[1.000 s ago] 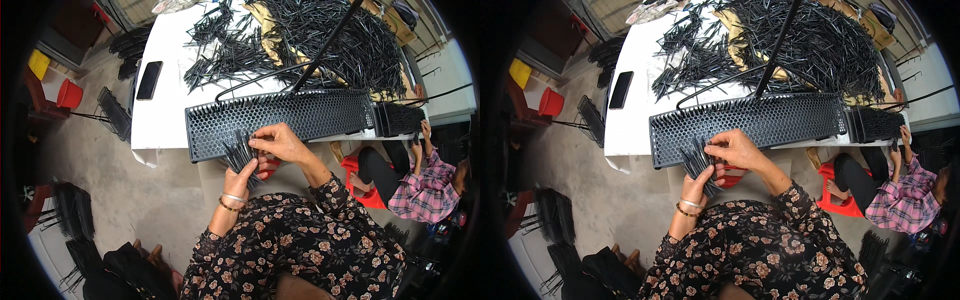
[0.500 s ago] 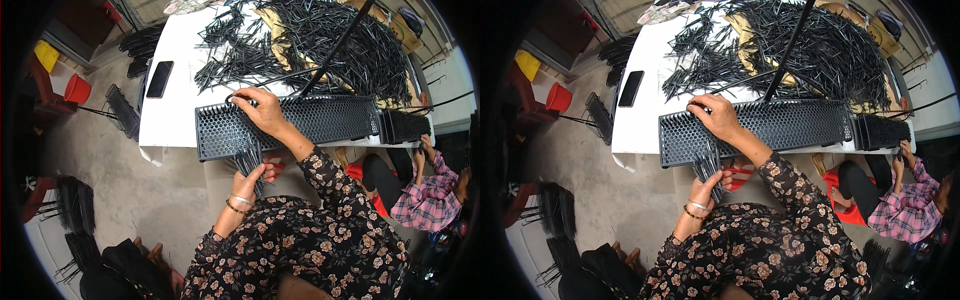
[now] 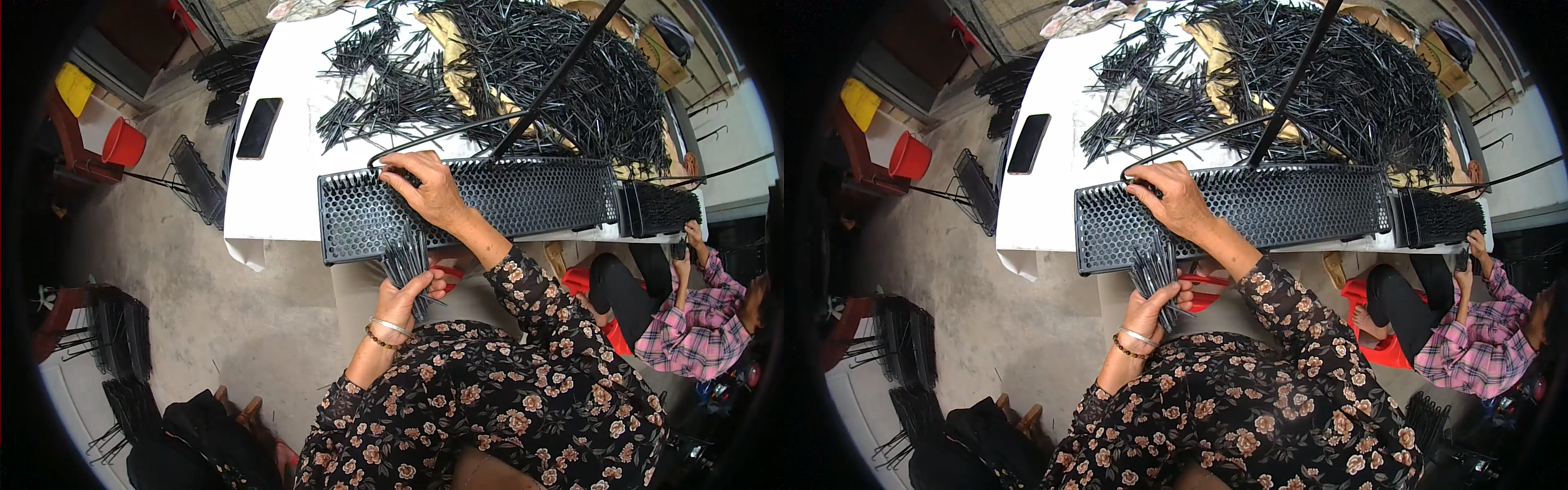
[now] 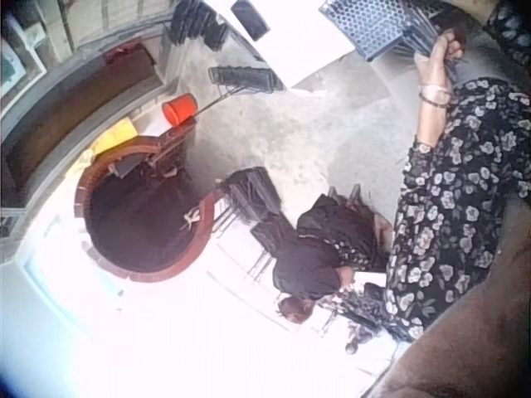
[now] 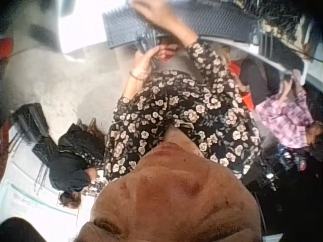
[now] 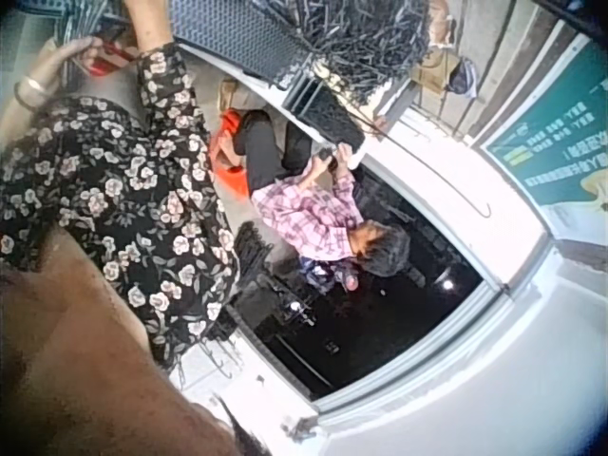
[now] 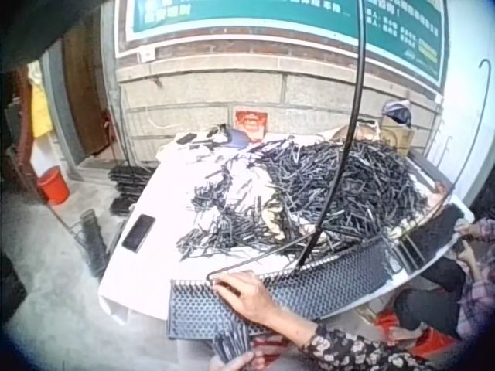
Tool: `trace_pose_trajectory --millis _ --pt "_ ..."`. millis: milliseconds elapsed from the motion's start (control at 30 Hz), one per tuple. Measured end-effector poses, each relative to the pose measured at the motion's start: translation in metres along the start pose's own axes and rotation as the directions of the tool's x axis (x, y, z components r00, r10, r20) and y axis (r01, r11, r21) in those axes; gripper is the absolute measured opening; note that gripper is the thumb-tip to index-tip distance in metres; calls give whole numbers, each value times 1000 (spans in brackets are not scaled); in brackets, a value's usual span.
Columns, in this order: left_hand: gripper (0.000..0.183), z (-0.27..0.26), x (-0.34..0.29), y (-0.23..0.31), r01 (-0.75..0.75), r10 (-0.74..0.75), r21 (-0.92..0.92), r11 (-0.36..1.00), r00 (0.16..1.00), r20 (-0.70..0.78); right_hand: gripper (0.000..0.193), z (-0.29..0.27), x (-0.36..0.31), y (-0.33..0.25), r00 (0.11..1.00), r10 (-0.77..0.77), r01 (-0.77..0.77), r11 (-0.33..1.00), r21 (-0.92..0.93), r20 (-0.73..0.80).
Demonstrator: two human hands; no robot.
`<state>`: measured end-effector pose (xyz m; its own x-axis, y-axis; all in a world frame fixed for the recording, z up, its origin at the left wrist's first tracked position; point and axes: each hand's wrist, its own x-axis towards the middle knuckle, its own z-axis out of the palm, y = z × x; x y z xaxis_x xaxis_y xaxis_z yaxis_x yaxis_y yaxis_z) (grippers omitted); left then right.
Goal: The person inserts small plastic pins into a perforated plastic panel by hand, pushing each pin into a hole until it is seated.
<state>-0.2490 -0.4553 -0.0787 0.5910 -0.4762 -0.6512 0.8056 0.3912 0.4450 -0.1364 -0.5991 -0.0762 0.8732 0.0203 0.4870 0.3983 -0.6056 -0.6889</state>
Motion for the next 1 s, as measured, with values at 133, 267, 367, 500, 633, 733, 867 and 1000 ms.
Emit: trace_pose_trajectory --millis 133,267,367,500,633,733,867,1000 --pt "26 0 0 -1 8 -8 -8 1000 1000 -7 18 1 -3 6 996 -48 49 999 -21 69" --pt "26 -1 3 -3 4 -4 0 1000 1000 6 20 1 -6 8 981 -144 153 987 -57 129" --pt "27 1 0 -2 -3 3 10 1000 1000 10 18 -4 0 2 979 -198 201 974 -102 35" --pt "27 4 -2 0 -49 49 -4 999 998 33 23 -34 -14 -13 975 205 -215 965 152 80" --pt "26 4 0 4 -92 92 -11 996 994 61 35 -49 -43 -20 663 544 -702 691 175 514" --pt "26 5 2 3 -74 74 3 997 995 74 27 -53 -47 -25 536 567 -834 470 289 625" --pt "26 11 3 0 -36 37 -25 999 998 50 24 -57 -50 -23 547 587 -827 490 275 597" --pt "26 13 1 2 -52 52 8 999 999 -3 23 -59 -48 -25 553 621 -820 522 233 556"
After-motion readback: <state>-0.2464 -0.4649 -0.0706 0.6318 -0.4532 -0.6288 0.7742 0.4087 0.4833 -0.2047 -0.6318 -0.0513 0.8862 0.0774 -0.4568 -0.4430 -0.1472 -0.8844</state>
